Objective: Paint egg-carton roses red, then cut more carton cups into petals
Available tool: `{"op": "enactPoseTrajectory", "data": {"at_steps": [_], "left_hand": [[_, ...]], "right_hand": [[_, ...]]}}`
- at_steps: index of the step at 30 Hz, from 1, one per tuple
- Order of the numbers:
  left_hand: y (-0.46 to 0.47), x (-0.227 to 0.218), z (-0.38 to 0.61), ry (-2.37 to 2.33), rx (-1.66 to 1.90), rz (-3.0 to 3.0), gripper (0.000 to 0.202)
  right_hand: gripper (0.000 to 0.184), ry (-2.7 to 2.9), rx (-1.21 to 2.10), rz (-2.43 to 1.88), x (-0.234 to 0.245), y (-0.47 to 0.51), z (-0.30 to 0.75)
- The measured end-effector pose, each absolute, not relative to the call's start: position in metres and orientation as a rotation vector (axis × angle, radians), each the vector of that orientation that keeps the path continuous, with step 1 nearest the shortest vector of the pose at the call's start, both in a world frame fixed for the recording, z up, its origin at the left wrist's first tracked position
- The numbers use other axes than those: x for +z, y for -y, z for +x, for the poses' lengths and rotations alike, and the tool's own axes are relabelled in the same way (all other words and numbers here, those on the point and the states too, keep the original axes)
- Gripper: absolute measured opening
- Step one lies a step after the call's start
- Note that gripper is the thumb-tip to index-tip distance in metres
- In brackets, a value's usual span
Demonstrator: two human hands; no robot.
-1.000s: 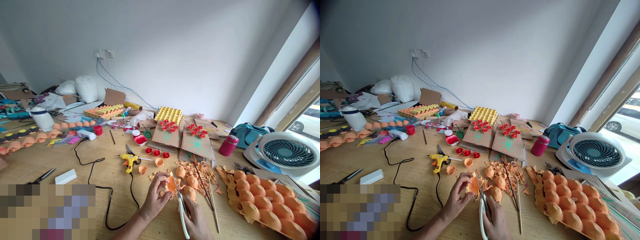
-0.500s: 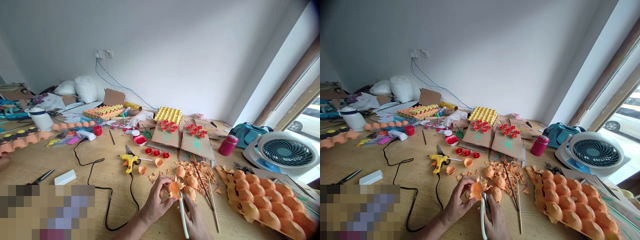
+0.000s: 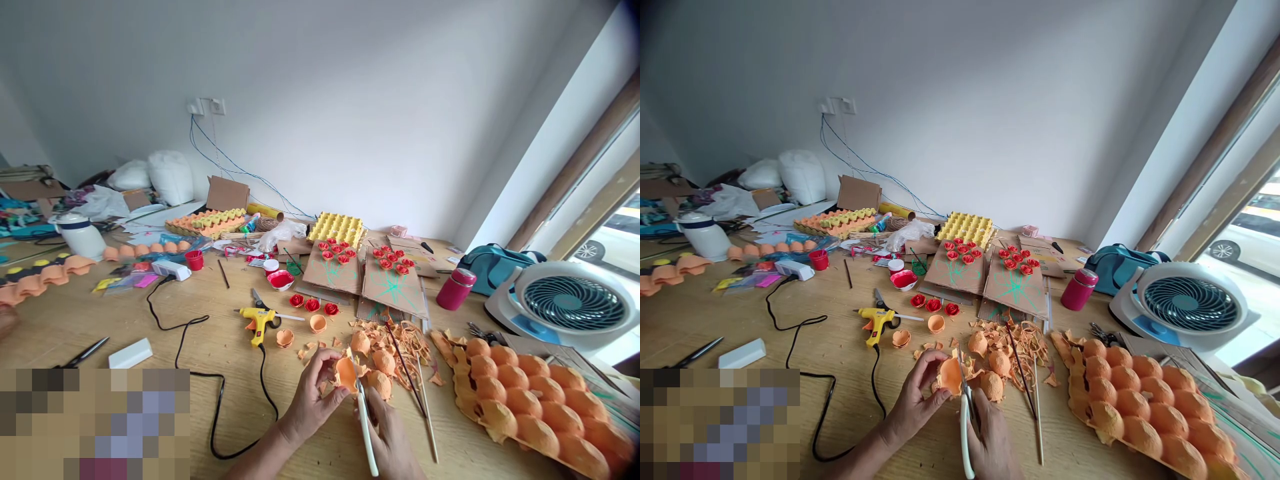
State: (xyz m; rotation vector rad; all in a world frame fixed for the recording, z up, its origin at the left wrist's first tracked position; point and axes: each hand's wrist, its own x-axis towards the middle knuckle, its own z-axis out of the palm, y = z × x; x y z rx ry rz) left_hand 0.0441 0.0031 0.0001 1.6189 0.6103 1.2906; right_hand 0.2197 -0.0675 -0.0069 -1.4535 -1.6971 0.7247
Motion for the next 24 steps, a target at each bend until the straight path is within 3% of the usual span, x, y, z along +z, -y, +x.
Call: {"op": "enactPoseTrajectory", "data": {"at_steps": [24], "left_hand": [[-0.005,0.005,0.047,-0.524,1.19,1.312,0.041]], "right_hand": [[0.027,1.629,0.807,-1.435,-0.012,0.068,0.218]]}}
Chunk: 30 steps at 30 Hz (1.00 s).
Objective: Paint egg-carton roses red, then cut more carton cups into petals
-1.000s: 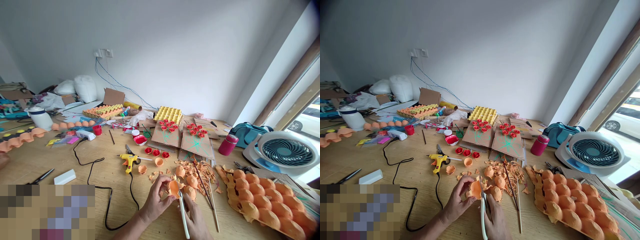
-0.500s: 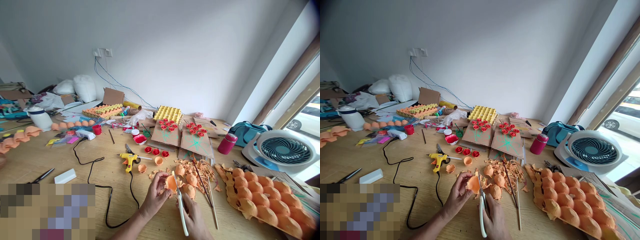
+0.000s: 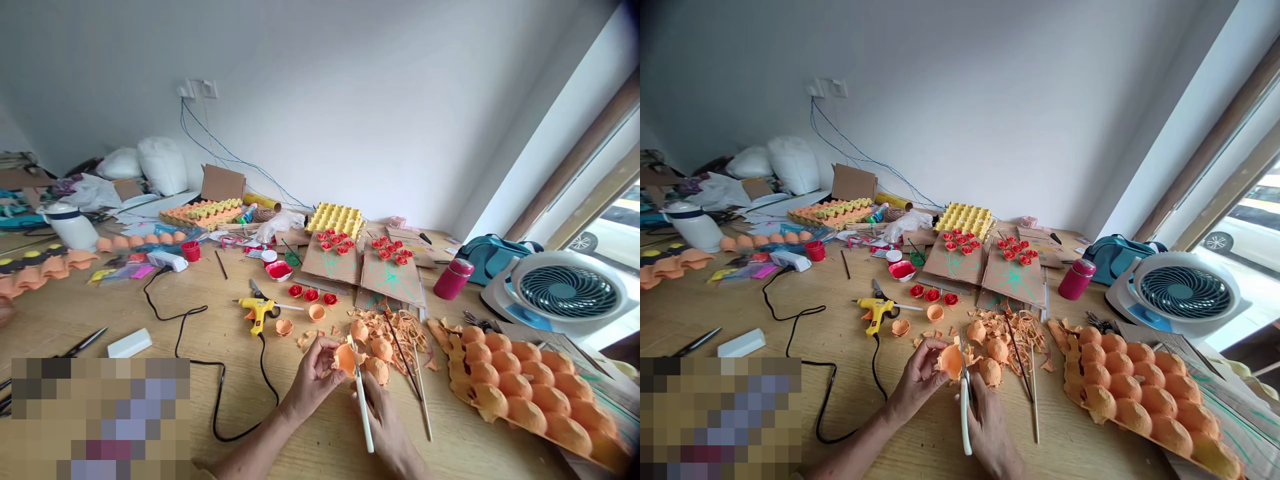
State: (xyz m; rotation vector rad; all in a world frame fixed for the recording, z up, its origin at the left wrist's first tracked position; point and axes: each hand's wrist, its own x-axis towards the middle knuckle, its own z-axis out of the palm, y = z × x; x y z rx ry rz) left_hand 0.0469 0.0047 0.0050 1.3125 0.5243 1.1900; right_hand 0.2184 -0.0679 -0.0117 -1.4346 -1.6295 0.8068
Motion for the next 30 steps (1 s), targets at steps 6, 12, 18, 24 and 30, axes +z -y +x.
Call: {"op": "enactPoseTrajectory", "data": {"at_steps": [6,12,18,24,30], "left_hand": [[-0.0059,0.0089,0.0496,-0.504,1.185,1.21,0.042],[-0.0105,0.0071,0.0499,-0.547,1.218,1.193,0.043],[-0.012,0.0079,0.0494,-0.569,1.23,1.159,0.043],[-0.0122,0.0082,0.0493,-0.572,1.232,1.133,0.043],[-0.0116,0.0065,0.0493,-0.582,1.235,1.119,0.044]], "right_hand": [[0.035,1.622,0.801,-1.465,-0.0113,0.0665,0.2176],[0.039,1.608,0.808,-1.481,-0.0152,0.0646,0.2183],[0.042,1.594,0.819,-1.478,-0.0137,0.0647,0.2158],[0.042,1.574,0.832,-1.461,-0.0083,0.0649,0.2129],[0.041,1.549,0.842,-1.454,-0.0089,0.0659,0.2115]]}}
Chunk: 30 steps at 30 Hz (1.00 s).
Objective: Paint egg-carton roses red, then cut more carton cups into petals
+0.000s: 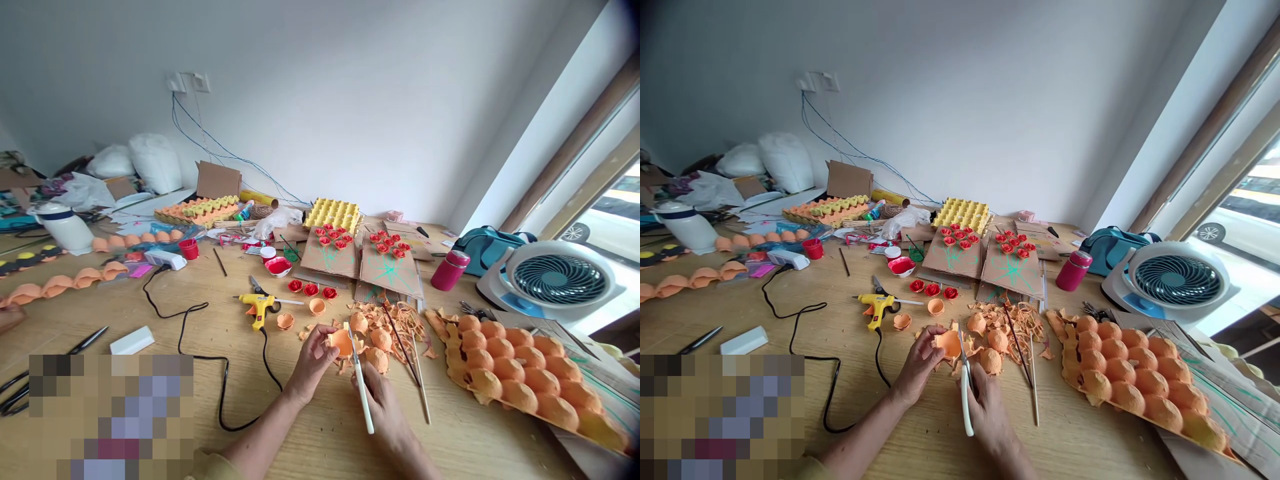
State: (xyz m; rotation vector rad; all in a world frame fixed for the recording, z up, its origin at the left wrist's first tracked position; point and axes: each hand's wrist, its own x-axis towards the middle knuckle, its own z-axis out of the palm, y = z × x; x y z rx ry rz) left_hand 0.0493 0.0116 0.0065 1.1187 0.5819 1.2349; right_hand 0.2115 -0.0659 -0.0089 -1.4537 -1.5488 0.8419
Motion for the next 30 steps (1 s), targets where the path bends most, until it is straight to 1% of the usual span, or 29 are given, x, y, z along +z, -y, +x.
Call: {"op": "enactPoseTrajectory", "data": {"at_steps": [6,12,17,30], "left_hand": [[-0.01,0.01,0.048,-0.501,1.198,1.223,0.038],[-0.006,0.014,0.048,-0.431,1.14,1.246,0.038],[-0.004,0.014,0.048,-0.477,1.136,1.187,0.039],[-0.007,0.013,0.047,-0.596,1.199,1.158,0.043]], "right_hand": [[0.039,1.532,0.859,-1.445,-0.013,0.064,0.212],[0.031,1.531,0.886,-1.394,-0.014,0.065,0.213],[0.03,1.515,0.864,-1.396,-0.018,0.066,0.214],[0.043,1.44,0.876,-1.442,-0.022,0.064,0.209]]}}
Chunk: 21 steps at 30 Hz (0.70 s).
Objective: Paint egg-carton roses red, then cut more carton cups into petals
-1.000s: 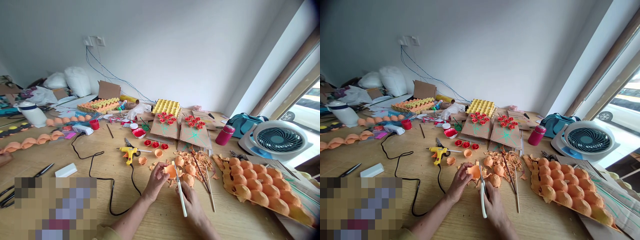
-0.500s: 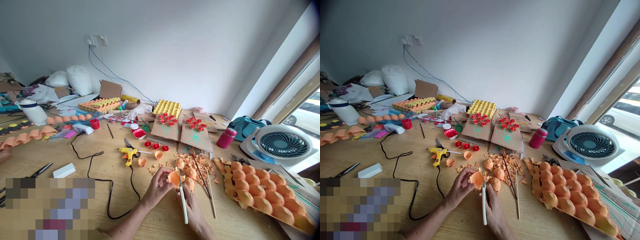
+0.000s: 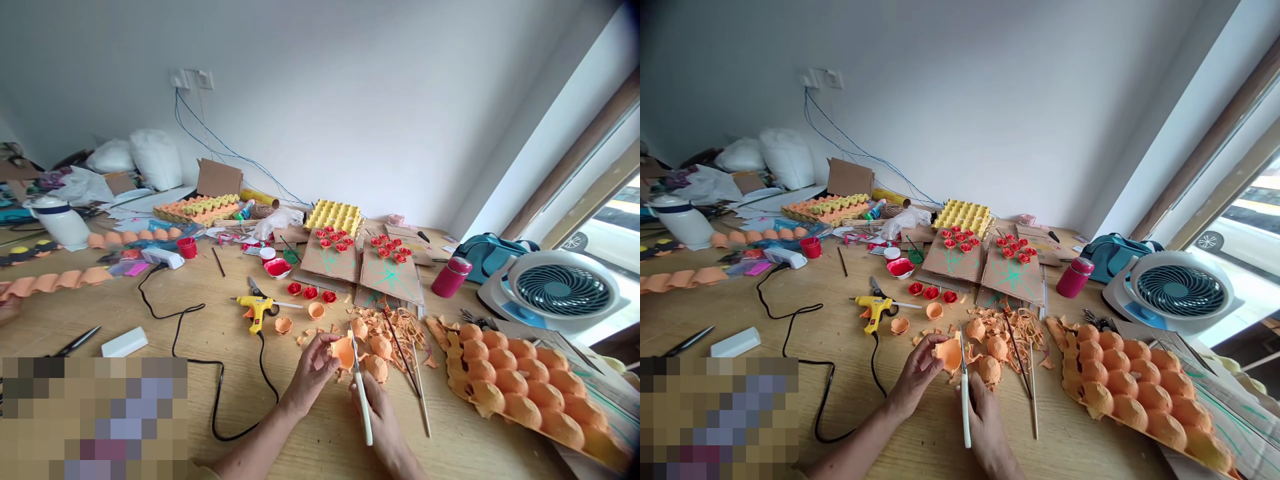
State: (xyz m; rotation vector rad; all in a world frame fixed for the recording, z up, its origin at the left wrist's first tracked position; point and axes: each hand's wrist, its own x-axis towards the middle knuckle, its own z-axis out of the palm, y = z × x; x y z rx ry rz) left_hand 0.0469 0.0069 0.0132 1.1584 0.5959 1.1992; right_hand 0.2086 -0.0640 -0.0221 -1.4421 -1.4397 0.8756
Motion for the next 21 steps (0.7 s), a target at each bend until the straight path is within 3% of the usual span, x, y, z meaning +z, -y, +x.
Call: {"op": "enactPoseTrajectory", "data": {"at_steps": [14,21], "left_hand": [[-0.019,0.005,0.047,-0.624,1.256,0.617,0.048],[-0.022,0.006,0.043,-0.622,1.268,0.655,0.046]], "right_hand": [[0.037,1.515,0.912,-1.446,-0.018,0.065,0.213],[0.032,1.585,0.944,-1.465,-0.02,0.066,0.215]]}}
